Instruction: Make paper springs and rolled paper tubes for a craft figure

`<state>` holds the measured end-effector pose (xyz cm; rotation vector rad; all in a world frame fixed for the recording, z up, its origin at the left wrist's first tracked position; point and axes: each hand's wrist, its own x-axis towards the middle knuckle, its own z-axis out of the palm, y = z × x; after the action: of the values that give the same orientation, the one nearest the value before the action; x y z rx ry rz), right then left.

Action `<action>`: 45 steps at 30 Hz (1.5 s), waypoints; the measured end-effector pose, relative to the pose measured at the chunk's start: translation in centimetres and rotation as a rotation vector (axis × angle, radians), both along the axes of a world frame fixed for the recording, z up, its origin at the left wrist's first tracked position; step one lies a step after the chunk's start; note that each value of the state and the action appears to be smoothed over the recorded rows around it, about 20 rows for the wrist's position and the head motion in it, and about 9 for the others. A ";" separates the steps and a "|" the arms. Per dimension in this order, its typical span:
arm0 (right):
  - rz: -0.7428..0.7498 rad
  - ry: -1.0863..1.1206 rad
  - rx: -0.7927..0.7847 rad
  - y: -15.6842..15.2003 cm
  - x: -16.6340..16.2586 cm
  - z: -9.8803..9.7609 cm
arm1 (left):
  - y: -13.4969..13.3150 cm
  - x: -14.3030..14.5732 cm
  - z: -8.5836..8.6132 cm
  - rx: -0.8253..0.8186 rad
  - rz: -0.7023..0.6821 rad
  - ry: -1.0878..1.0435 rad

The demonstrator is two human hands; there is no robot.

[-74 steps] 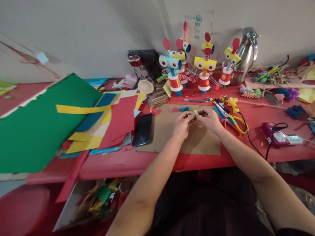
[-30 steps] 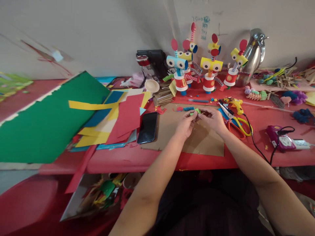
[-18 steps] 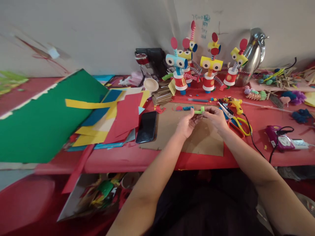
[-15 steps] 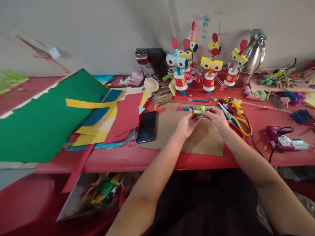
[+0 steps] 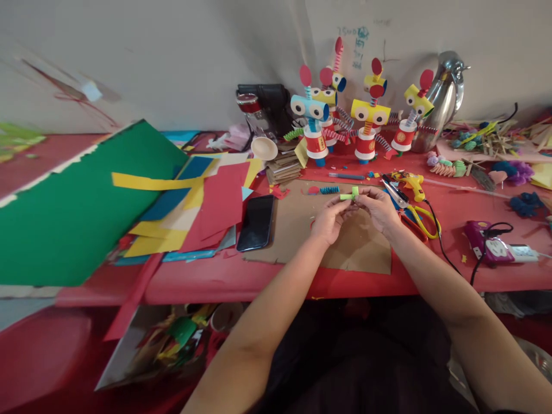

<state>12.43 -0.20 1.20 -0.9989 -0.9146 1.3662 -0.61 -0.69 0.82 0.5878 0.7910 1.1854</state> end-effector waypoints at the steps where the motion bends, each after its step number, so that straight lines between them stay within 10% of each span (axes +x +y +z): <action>1: -0.001 0.004 -0.001 0.0 0.0 -0.1 | 0.0 0.1 -0.1 0.029 0.006 0.033; 14: 0.014 0.027 0.004 -0.3 -0.4 -0.1 | 0.0 0.4 -0.9 0.170 0.090 0.183; 26: 0.006 0.133 -0.067 -0.1 -0.4 0.2 | 0.3 -0.3 1.5 -0.304 -0.038 -0.272; 45: 0.043 0.034 -0.015 -0.6 -0.5 0.4 | 0.5 -0.6 -0.2 -0.072 -0.100 -0.014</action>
<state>11.92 -0.75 1.63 -0.9694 -0.9062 1.4240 -1.26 -0.19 0.62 0.5532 0.7803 1.0639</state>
